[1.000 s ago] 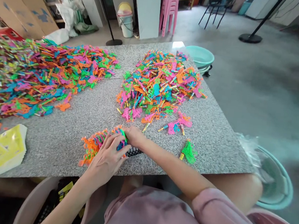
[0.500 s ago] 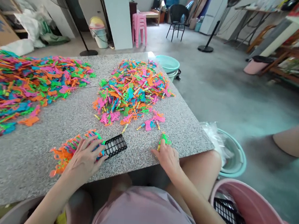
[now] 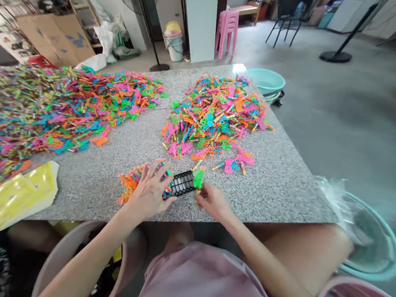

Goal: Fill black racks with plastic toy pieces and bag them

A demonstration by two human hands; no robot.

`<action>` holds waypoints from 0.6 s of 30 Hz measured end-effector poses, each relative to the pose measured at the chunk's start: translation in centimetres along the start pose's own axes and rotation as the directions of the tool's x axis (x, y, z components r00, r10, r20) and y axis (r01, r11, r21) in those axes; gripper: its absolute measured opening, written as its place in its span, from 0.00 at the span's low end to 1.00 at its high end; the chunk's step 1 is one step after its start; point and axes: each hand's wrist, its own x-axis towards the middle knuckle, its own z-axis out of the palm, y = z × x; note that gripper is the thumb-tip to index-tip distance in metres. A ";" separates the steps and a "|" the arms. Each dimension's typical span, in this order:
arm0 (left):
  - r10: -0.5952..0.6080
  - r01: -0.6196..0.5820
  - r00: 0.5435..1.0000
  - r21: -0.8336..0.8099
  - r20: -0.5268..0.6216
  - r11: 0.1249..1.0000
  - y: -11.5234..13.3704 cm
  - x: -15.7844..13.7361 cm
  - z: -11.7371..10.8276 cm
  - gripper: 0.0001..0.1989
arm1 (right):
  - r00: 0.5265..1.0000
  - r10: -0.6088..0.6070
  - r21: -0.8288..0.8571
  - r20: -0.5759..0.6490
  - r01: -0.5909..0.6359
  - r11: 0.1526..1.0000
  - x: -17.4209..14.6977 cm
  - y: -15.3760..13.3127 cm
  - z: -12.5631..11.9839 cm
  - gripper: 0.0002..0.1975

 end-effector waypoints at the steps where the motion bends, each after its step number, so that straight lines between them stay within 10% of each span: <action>1: -0.009 0.009 1.000 -0.011 0.007 1.000 0.0 0.0 0.0 0.21 | 0.999 -0.042 -0.032 0.017 0.043 0.999 1.1 -0.5 0.7 0.05; 18: -0.129 0.129 0.992 -0.052 0.004 0.990 0.2 0.6 0.7 0.24 | 0.963 -0.091 -0.537 0.253 0.218 0.815 4.6 -3.9 3.9 0.11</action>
